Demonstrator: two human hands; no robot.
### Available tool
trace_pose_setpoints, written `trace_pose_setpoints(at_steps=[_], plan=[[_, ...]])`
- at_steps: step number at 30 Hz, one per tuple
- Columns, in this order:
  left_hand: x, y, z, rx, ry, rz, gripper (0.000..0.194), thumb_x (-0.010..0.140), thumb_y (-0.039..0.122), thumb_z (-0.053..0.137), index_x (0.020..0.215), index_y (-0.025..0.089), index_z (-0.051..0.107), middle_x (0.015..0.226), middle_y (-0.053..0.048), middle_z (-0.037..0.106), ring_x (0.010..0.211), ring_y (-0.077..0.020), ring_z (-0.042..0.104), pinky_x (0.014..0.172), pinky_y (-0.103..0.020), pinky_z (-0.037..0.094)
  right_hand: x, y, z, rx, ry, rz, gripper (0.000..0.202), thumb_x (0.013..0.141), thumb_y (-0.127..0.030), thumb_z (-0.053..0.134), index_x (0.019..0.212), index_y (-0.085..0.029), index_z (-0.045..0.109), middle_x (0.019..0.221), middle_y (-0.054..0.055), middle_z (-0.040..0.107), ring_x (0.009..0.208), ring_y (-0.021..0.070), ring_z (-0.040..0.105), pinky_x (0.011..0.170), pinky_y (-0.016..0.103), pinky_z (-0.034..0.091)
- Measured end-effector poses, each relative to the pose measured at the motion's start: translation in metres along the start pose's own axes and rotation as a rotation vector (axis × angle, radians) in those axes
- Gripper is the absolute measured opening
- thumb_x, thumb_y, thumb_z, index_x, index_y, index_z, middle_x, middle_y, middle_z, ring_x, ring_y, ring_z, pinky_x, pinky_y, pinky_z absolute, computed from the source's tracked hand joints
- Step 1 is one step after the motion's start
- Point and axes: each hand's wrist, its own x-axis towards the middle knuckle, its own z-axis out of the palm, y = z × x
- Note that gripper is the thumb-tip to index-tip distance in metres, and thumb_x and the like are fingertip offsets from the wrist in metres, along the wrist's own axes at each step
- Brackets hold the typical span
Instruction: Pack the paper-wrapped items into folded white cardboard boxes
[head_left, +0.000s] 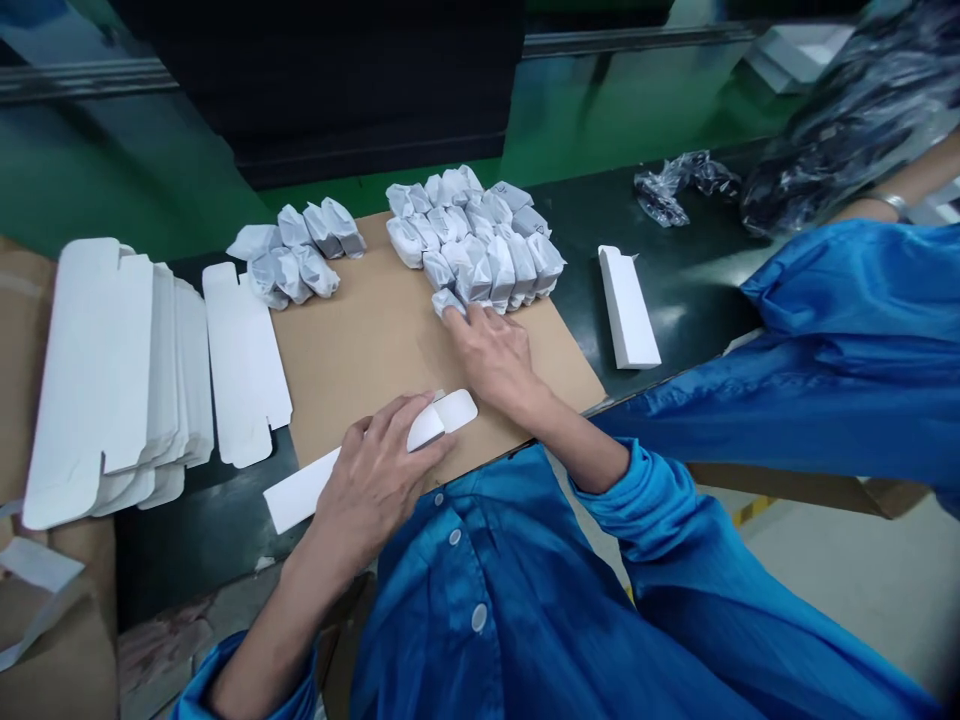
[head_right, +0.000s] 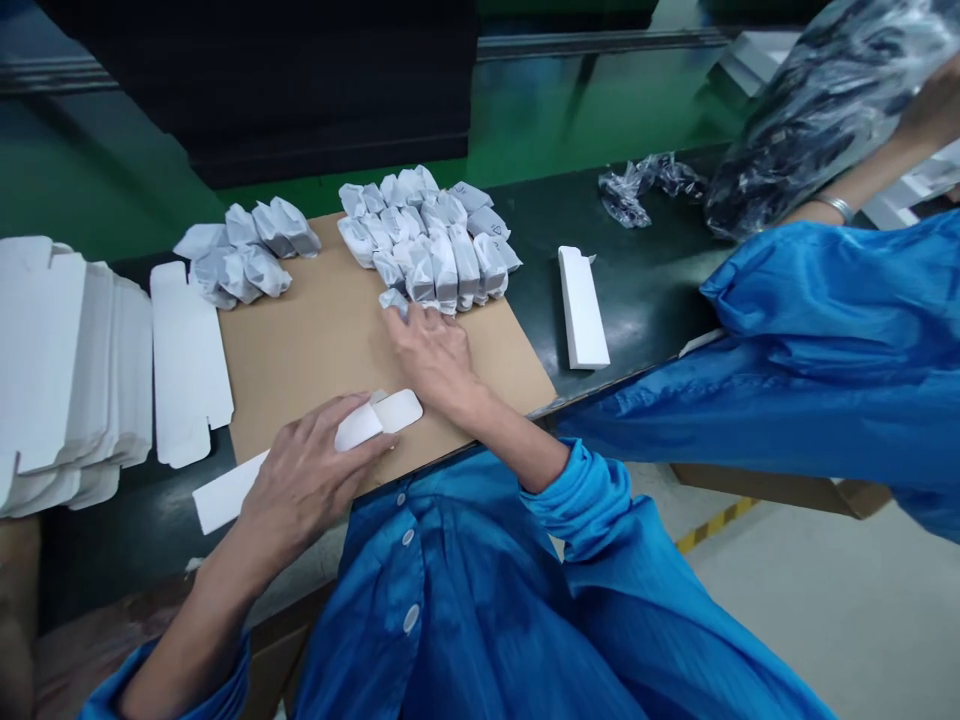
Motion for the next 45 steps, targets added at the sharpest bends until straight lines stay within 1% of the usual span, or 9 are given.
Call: trace_pose_setpoints(at_steps=[3, 7, 10, 15, 21, 28, 35, 41, 45], plan=[[0.001, 0.005, 0.000, -0.011, 0.049, -0.012, 0.026, 0.091, 0.048, 0.059, 0.102, 0.027, 0.069, 0.139, -0.013, 0.055, 0.123, -0.0325, 0.054, 0.087, -0.046, 0.048, -0.009, 0.008, 0.002, 0.099, 0.023, 0.026, 0.025, 0.101, -0.026, 0.046, 0.122, -0.020, 0.059, 0.111, 0.011, 0.067, 0.100, 0.0251, 0.064, 0.070, 0.031, 0.046], [0.007, 0.013, 0.002, 0.029, 0.100, -0.120, 0.016, 0.094, 0.033, 0.058, 0.085, 0.024, 0.069, 0.121, -0.012, 0.065, 0.107, -0.0288, 0.062, 0.081, -0.043, 0.049, -0.002, 0.002, 0.001, 0.085, 0.017, 0.129, 0.036, 0.098, -0.041, 0.053, 0.120, -0.014, 0.059, 0.110, 0.016, 0.068, 0.095, 0.0278, 0.065, 0.067, 0.032, 0.045], [0.006, 0.012, 0.004, 0.031, 0.095, -0.122, 0.016, 0.093, 0.029, 0.059, 0.105, 0.023, 0.067, 0.129, -0.013, 0.062, 0.105, -0.0286, 0.064, 0.083, -0.042, 0.051, 0.005, 0.000, 0.000, 0.141, 0.003, 0.122, 0.026, 0.098, -0.030, 0.050, 0.114, -0.013, 0.062, 0.104, 0.015, 0.070, 0.090, 0.0255, 0.065, 0.068, 0.031, 0.043], [-0.002, 0.006, 0.006, 0.012, 0.148, -0.163, 0.052, 0.091, 0.040, 0.063, 0.132, 0.010, 0.052, 0.131, -0.020, 0.062, 0.113, -0.0306, 0.063, 0.092, -0.040, 0.050, -0.016, 0.035, -0.009, 0.550, -0.149, 0.088, 0.017, 0.093, -0.029, 0.057, 0.093, -0.017, 0.069, 0.084, 0.003, 0.071, 0.073, 0.0167, 0.062, 0.068, 0.028, 0.044], [-0.007, -0.001, 0.004, 0.068, 0.101, -0.176, 0.057, 0.092, 0.046, 0.061, 0.135, 0.011, 0.049, 0.115, -0.012, 0.072, 0.099, -0.0269, 0.069, 0.082, -0.036, 0.050, -0.055, 0.056, -0.017, 0.406, -0.163, -0.301, 0.041, 0.095, -0.027, 0.059, 0.134, -0.016, 0.057, 0.133, 0.014, 0.060, 0.122, 0.0280, 0.056, 0.101, 0.042, 0.048], [-0.013, -0.001, 0.008, 0.073, 0.181, -0.157, 0.055, 0.091, 0.048, 0.061, 0.127, 0.006, 0.054, 0.116, -0.016, 0.071, 0.099, -0.0278, 0.069, 0.088, -0.036, 0.052, -0.090, 0.010, -0.011, 0.462, 0.026, -0.290, 0.035, 0.096, -0.028, 0.058, 0.125, -0.009, 0.057, 0.113, 0.018, 0.066, 0.104, 0.0269, 0.063, 0.089, 0.042, 0.057], [-0.022, 0.005, 0.004, 0.016, 0.148, -0.011, 0.057, 0.092, 0.045, 0.060, 0.131, 0.004, 0.051, 0.113, -0.018, 0.070, 0.101, -0.0285, 0.066, 0.090, -0.039, 0.053, -0.096, -0.009, 0.004, 0.678, -0.042, -0.523, 0.031, 0.098, -0.022, 0.053, 0.128, -0.014, 0.056, 0.119, 0.012, 0.066, 0.111, 0.0215, 0.061, 0.096, 0.037, 0.056], [-0.024, 0.003, 0.008, -0.020, 0.116, -0.094, 0.075, 0.094, 0.045, 0.057, 0.151, 0.005, 0.029, 0.119, -0.020, 0.066, 0.106, -0.0302, 0.064, 0.091, -0.041, 0.053, -0.105, -0.030, 0.011, 0.692, 0.120, -0.270, 0.020, 0.097, -0.018, 0.049, 0.111, -0.014, 0.064, 0.107, 0.014, 0.070, 0.105, 0.0237, 0.065, 0.092, 0.041, 0.055], [-0.022, 0.007, 0.006, -0.131, 0.070, -0.166, 0.080, 0.094, 0.035, 0.058, 0.157, 0.013, 0.013, 0.129, -0.018, 0.061, 0.116, -0.0298, 0.061, 0.096, -0.044, 0.052, -0.111, -0.054, 0.006, 1.102, -0.097, -0.105, 0.038, 0.090, -0.014, 0.056, 0.127, -0.020, 0.059, 0.127, 0.009, 0.068, 0.117, 0.0196, 0.064, 0.100, 0.037, 0.053]])
